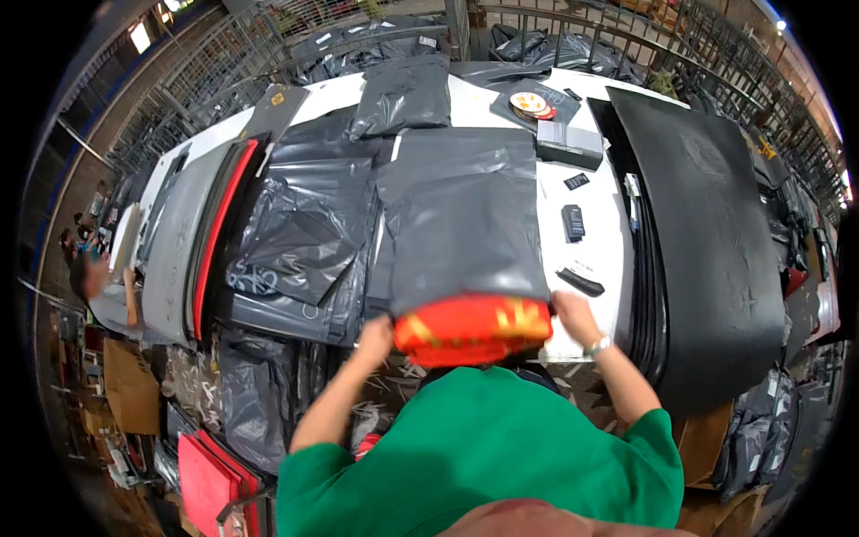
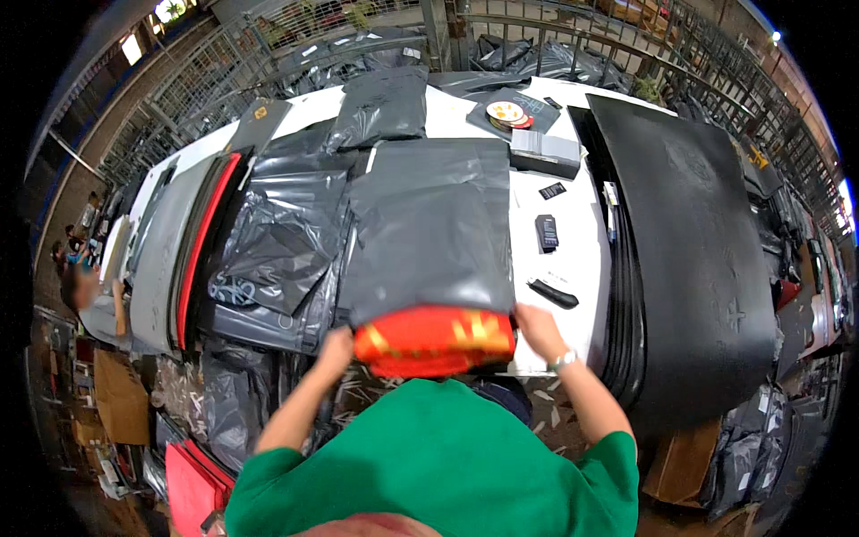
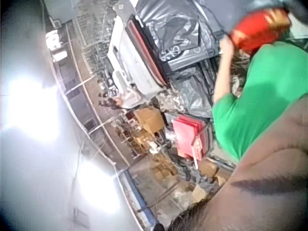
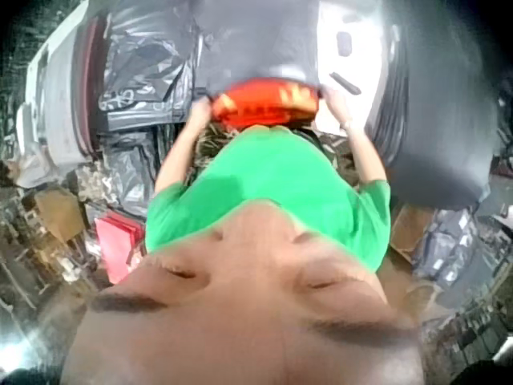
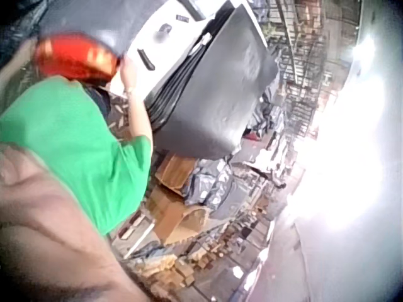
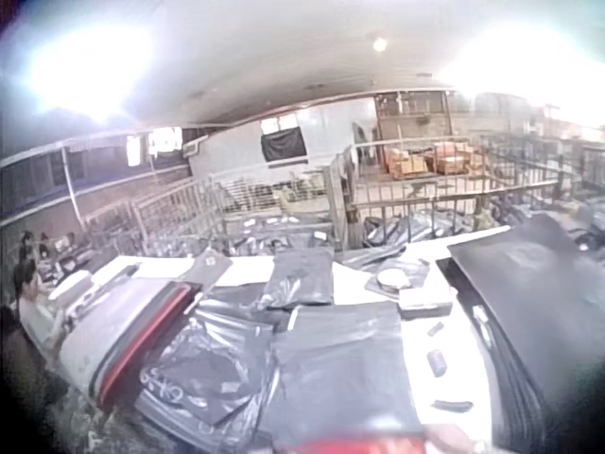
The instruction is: The person cleans a red floor mat with a cloth, folds it, and places it inside a grey plastic shipping bag before sealing the bag and applying a label.
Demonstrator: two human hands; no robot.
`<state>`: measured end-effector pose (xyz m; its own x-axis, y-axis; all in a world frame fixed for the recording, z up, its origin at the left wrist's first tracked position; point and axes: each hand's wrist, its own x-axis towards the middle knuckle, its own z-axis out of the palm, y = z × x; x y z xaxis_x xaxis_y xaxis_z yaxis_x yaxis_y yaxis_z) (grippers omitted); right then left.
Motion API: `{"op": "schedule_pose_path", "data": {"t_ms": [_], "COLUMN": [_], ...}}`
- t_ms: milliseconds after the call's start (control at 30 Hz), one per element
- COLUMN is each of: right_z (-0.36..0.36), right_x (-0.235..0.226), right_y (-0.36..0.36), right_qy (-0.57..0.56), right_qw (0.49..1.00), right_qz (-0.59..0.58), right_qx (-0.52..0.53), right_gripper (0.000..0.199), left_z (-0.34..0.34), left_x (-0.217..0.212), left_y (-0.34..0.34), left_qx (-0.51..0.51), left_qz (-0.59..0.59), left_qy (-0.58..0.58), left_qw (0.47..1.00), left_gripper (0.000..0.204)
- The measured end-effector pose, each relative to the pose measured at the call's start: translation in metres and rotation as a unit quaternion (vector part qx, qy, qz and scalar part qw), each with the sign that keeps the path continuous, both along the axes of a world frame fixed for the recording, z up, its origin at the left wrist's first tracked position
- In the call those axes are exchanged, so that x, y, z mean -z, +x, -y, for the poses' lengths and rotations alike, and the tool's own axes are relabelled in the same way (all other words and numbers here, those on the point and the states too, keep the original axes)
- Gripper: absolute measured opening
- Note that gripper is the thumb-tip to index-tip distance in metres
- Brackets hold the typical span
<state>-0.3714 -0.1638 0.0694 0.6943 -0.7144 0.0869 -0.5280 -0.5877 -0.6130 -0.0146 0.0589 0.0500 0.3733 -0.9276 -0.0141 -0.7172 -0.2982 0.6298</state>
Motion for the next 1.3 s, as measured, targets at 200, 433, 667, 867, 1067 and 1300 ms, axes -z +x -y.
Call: {"op": "schedule_pose_path", "data": {"t_ms": [200, 433, 667, 867, 1067, 1300], "right_z": [-0.018, 0.067, 0.047, -0.035, -0.104, -0.108], "right_x": [-0.233, -0.22, -0.323, -0.119, 0.108, 0.057], "right_y": [0.005, 0.067, 0.09, -0.003, -0.014, -0.031], "right_qy": [0.172, 0.37, 0.149, 0.251, 0.454, 0.462], "right_qw": [0.902, 0.849, 0.778, 0.919, 0.793, 0.851], "right_qz": [0.397, 0.378, 0.61, 0.286, 0.251, 0.167], "right_qx": [-0.003, 0.019, -0.023, 0.105, 0.319, 0.184], "right_gripper": [0.021, 0.016, 0.018, 0.026, 0.02, 0.02], "left_z": [-0.019, 0.077, 0.08, -0.049, -0.12, 0.017], "left_x": [-0.233, -0.226, -0.312, -0.077, 0.187, -0.005], "left_y": [0.01, 0.052, 0.08, 0.009, -0.012, -0.079], "left_qx": [-0.072, -0.168, -0.052, -0.238, -0.342, -0.111], "left_qz": [-0.395, -0.382, -0.339, -0.256, -0.346, -0.074], "left_qy": [-0.335, -0.247, -0.57, -0.334, -0.045, -0.159], "left_qw": [0.852, 0.875, 0.747, 0.875, 0.872, 0.978], "left_gripper": [0.019, 0.03, 0.027, 0.026, 0.029, 0.025]}}
